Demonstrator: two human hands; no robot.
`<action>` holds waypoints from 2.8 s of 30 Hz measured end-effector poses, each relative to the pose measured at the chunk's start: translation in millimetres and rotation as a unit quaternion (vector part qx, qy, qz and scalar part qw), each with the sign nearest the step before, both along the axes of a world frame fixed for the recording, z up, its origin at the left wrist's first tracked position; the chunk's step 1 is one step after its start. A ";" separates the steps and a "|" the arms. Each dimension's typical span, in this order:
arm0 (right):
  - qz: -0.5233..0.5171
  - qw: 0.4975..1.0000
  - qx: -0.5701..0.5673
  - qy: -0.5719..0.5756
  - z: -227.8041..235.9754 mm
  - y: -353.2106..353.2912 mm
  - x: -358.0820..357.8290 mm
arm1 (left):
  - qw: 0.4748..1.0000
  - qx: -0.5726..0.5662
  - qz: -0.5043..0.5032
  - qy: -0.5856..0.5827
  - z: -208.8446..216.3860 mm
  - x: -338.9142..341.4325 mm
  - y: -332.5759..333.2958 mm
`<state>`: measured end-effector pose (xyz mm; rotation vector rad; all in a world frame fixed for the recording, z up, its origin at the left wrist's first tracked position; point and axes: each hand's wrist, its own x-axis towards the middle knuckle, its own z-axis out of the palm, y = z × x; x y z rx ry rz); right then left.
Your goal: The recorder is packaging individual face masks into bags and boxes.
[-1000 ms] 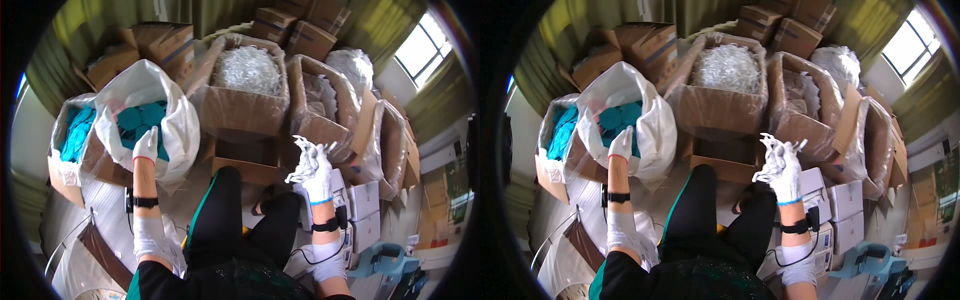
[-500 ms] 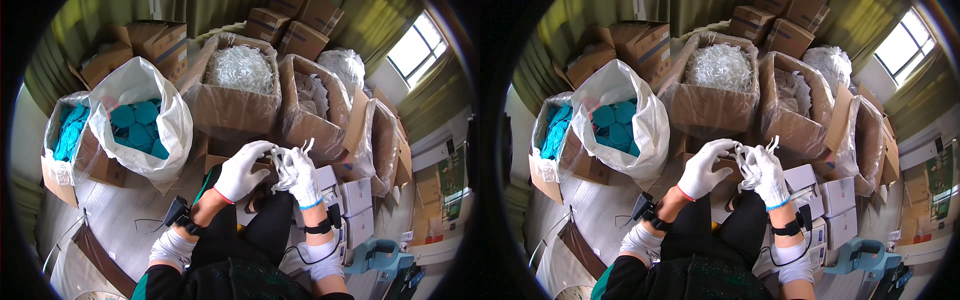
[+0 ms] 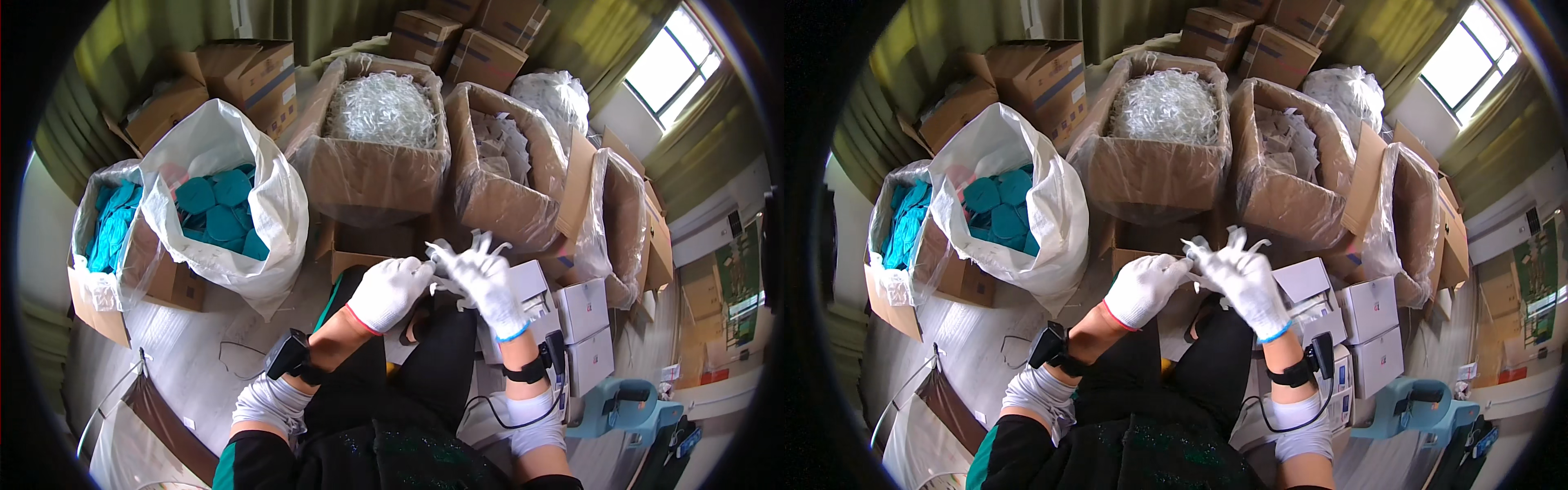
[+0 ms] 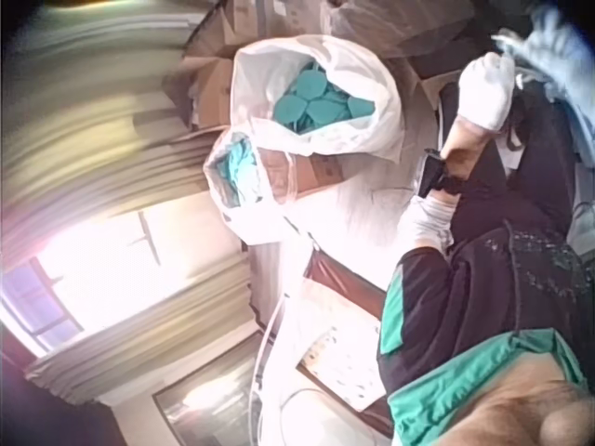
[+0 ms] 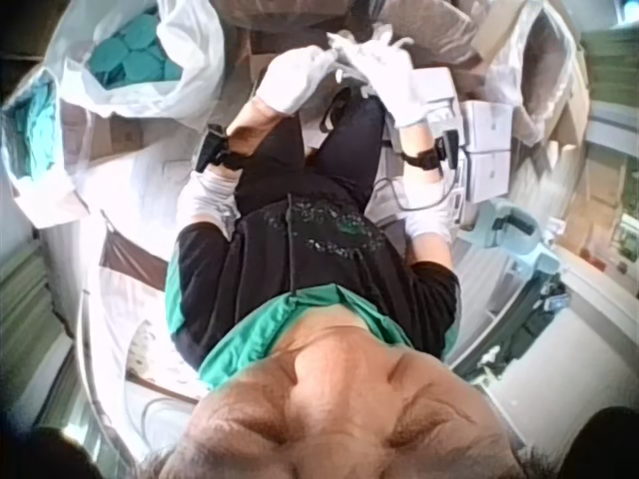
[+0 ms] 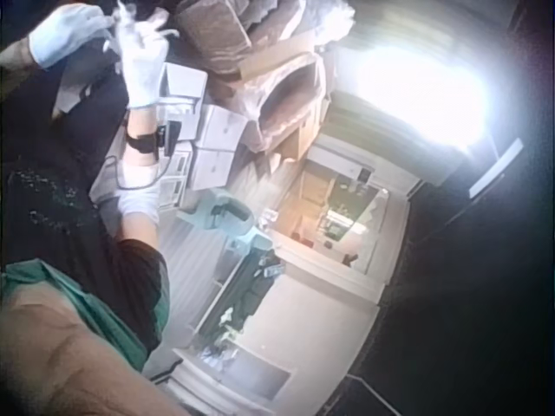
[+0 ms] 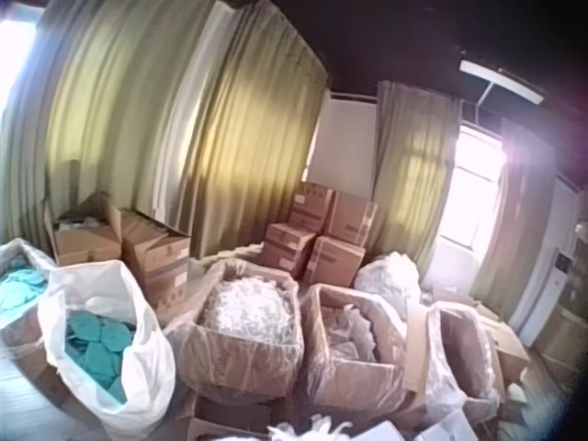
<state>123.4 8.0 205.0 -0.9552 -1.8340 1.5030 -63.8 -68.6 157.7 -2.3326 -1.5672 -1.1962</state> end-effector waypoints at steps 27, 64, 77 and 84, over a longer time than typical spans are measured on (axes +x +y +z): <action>0.002 0.871 -0.300 0.389 11.7 35.3 87.2 | 0.549 -0.426 -0.161 -0.700 -33.7 11.1 2.8; 0.196 0.890 0.389 -0.132 -20.1 -16.1 52.5 | 0.711 -0.421 -0.239 -0.510 18.2 16.4 1.0; -0.034 0.850 -0.406 0.333 -15.5 -29.8 28.6 | 0.595 -0.400 -0.259 -0.648 4.6 51.1 -5.2; -0.062 0.725 -0.439 0.527 0.6 -14.0 33.9 | 0.438 -0.418 -0.266 -0.750 19.5 78.3 -14.2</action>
